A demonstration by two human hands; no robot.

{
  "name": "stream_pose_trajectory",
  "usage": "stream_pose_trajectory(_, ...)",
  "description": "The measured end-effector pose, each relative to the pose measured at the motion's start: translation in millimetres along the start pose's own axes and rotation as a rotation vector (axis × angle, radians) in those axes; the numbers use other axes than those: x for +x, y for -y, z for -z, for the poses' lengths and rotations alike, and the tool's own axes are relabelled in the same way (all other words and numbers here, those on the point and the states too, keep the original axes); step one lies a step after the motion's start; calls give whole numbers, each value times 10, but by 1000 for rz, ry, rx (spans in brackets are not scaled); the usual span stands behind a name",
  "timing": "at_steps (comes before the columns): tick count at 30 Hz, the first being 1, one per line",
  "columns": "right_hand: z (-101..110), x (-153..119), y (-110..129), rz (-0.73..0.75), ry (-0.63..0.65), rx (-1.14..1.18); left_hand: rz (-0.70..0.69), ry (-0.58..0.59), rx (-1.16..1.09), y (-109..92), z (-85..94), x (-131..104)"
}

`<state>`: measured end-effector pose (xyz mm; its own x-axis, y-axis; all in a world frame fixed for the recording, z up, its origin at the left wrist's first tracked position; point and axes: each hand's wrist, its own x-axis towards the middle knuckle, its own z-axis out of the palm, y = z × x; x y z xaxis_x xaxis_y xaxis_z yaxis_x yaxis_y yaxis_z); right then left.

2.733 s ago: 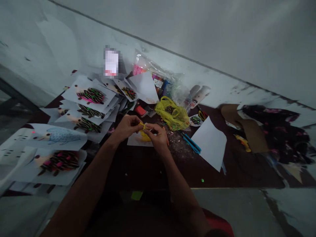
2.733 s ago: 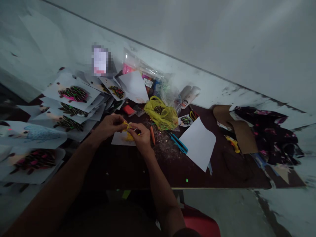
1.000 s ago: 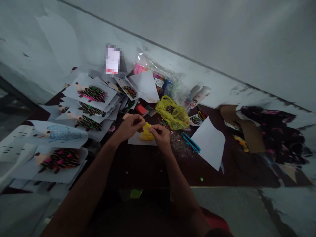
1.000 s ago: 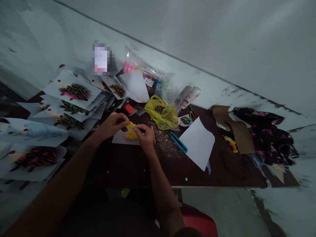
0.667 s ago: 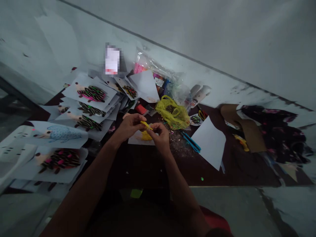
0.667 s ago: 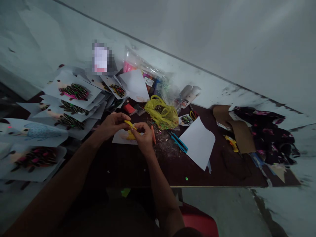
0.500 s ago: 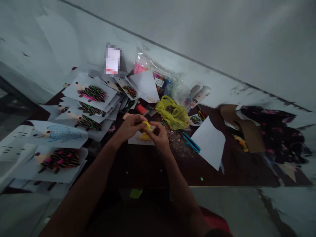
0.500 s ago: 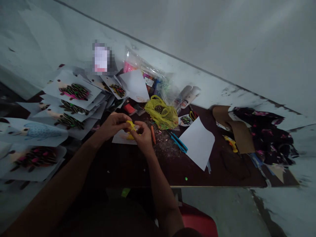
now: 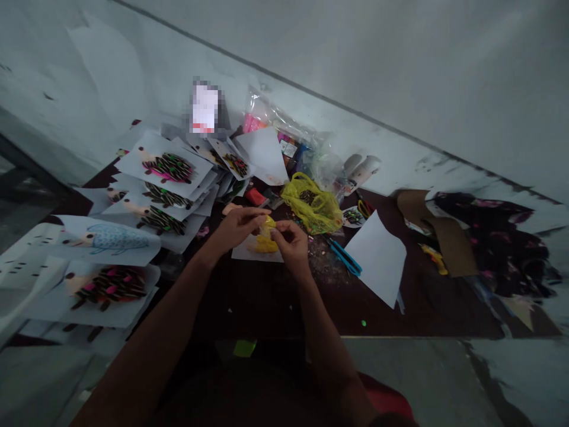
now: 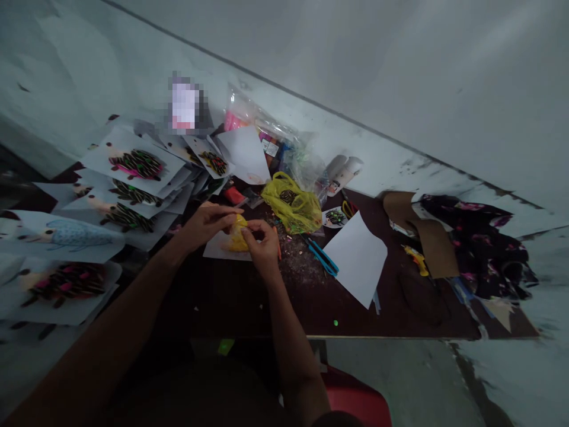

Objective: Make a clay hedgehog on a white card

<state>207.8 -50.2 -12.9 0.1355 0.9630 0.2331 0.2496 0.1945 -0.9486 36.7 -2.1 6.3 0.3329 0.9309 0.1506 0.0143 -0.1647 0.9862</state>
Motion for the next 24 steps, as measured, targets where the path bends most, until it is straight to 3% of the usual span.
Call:
stream_pose_trajectory(4,-24,4,-82,23,-143,-90,-9,-100,14,30,-51,-20)
stream_pose_trajectory(6,-40,3,-106,42,-161,-118,-17,-88,69,45,-79,-28)
stream_pose_trajectory(13,-41,-43,-20,111,-113,-262,-42,-59,76,110,-108,2)
stream_pose_trajectory(19,-1,-45,117,304,-125,-439,-29,-85,-15,80,-114,6)
stream_pose_trajectory(24,-9,-18,108,265,-109,-346,11,-166,-152,57,-163,-12)
